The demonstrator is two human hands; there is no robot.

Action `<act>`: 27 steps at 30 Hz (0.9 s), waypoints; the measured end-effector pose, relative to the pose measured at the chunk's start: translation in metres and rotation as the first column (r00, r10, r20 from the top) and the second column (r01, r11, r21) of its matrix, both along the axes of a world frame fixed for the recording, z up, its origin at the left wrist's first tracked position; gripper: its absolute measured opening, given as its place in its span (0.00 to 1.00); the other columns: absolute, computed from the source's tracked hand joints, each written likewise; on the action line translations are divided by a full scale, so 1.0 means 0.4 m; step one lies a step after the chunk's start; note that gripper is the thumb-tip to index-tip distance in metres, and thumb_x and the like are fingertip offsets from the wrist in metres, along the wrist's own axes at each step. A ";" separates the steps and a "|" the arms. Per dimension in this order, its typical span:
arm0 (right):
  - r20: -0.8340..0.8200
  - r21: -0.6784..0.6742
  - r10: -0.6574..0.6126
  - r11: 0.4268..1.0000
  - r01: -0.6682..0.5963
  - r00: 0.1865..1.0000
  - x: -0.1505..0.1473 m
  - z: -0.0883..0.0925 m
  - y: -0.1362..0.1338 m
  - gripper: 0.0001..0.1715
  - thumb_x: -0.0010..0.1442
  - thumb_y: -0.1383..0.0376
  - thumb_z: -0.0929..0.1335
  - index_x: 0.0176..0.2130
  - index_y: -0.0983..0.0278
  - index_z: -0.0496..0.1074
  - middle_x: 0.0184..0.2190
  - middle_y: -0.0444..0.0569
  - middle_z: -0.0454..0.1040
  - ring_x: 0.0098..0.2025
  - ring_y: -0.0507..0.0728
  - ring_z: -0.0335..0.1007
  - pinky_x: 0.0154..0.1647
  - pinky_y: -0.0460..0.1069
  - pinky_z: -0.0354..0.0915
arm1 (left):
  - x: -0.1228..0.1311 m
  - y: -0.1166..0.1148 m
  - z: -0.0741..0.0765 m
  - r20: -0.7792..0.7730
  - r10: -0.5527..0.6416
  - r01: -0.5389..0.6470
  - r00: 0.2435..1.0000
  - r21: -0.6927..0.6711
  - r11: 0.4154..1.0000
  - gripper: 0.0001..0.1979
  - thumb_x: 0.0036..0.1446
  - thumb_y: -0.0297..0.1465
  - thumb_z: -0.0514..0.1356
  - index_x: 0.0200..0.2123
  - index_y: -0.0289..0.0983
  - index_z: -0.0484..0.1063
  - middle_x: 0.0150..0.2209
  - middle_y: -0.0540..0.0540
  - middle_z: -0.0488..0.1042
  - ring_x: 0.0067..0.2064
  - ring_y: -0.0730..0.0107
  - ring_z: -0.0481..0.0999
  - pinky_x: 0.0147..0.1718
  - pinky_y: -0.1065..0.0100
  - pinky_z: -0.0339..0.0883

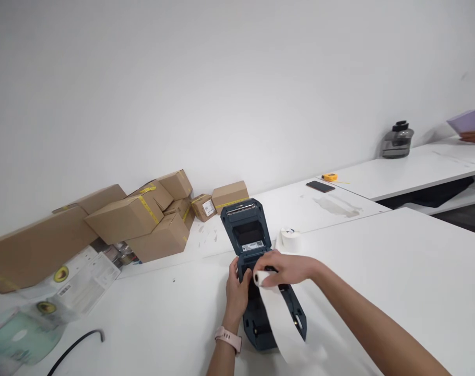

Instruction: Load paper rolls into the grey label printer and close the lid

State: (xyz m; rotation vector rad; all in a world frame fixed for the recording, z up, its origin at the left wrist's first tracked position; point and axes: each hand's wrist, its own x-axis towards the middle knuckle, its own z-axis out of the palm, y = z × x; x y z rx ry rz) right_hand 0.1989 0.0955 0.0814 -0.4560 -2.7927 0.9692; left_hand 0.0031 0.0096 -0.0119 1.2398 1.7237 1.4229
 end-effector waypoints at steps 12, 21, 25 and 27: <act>-0.140 -0.553 -0.495 0.758 0.347 0.857 0.263 -0.201 -0.011 0.26 0.60 0.46 0.67 0.51 0.58 0.71 0.50 0.53 0.74 0.53 0.66 0.68 0.56 0.58 0.63 | 0.003 -0.005 0.007 0.031 -0.005 0.007 1.000 -0.064 0.998 0.33 0.59 0.49 0.57 0.64 0.41 0.57 0.67 0.40 0.59 0.68 0.54 0.56 0.63 0.57 0.54; -0.165 -0.609 -0.680 0.640 0.468 0.715 0.279 -0.318 0.075 0.34 0.56 0.47 0.71 0.58 0.54 0.66 0.63 0.54 0.66 0.65 0.69 0.59 0.62 0.61 0.61 | 0.004 -0.005 0.002 0.023 -0.007 0.009 1.000 -0.075 0.997 0.33 0.60 0.49 0.55 0.64 0.43 0.56 0.67 0.42 0.58 0.68 0.56 0.55 0.63 0.57 0.54; -0.196 -0.581 -0.846 0.507 0.636 0.496 0.244 -0.317 0.170 0.45 0.49 0.46 0.74 0.61 0.57 0.63 0.66 0.58 0.61 0.67 0.70 0.55 0.64 0.63 0.58 | 0.004 0.000 0.000 0.010 0.002 -0.002 1.000 -0.071 0.997 0.32 0.61 0.46 0.55 0.65 0.42 0.55 0.67 0.41 0.58 0.69 0.57 0.54 0.64 0.58 0.52; -0.195 -0.575 -0.853 0.499 0.648 0.484 0.205 -0.312 0.220 0.53 0.45 0.47 0.76 0.64 0.59 0.58 0.67 0.60 0.57 0.68 0.70 0.51 0.65 0.63 0.56 | 0.005 0.003 -0.003 0.007 0.008 -0.008 1.000 -0.059 0.998 0.31 0.62 0.44 0.54 0.65 0.42 0.54 0.68 0.40 0.57 0.69 0.58 0.55 0.64 0.59 0.52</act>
